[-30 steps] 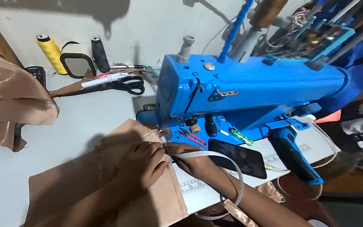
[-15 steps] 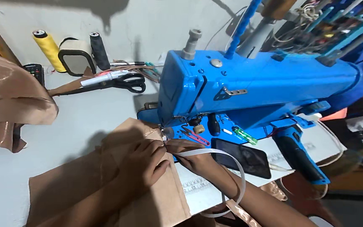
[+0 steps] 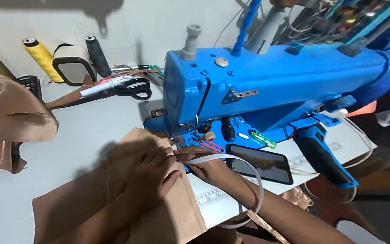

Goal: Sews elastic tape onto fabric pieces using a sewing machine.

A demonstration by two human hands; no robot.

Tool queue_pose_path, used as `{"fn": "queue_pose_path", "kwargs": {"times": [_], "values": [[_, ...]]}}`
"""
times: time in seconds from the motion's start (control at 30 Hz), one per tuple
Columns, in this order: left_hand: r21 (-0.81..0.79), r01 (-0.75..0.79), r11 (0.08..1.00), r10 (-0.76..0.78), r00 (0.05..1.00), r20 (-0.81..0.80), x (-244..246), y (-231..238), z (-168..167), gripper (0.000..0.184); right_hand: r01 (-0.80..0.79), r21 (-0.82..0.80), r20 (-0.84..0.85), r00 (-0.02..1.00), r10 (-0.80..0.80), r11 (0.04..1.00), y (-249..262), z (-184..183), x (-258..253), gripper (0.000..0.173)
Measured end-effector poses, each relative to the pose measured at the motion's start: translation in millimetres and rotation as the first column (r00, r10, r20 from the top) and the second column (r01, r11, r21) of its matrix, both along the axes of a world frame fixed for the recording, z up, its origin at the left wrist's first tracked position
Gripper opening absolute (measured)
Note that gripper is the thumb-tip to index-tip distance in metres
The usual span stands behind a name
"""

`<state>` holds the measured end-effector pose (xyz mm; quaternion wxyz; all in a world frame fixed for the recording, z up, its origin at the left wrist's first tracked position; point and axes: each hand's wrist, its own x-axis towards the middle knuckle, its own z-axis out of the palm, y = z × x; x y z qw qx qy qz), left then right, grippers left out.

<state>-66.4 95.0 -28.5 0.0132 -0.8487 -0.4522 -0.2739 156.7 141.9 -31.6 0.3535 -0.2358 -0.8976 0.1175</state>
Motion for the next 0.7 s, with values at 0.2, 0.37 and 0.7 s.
{"fn": "queue_pose_path", "kwargs": {"times": [0.2, 0.37, 0.7], "values": [[0.018, -0.014, 1.0, 0.015, 0.999, -0.034, 0.4, 0.9, 2.0, 0.045, -0.017, 0.033, -0.006, 1.0, 0.017, 0.999, -1.4, -2.5, -1.4, 0.023], [0.02, -0.013, 1.0, 0.014, 0.999, -0.048, 0.5, 1.8, 2.5, 0.046, -0.008, 0.068, -0.02, 1.0, 0.01, 0.998, -5.6, -1.3, -4.2, 0.02], [0.019, -0.011, 1.0, 0.012, 0.997, -0.075, -1.1, 1.3, 4.7, 0.047, 0.032, 0.08, 0.024, 0.999, -0.034, 0.996, -9.3, -1.3, -3.2, 0.022]]}}
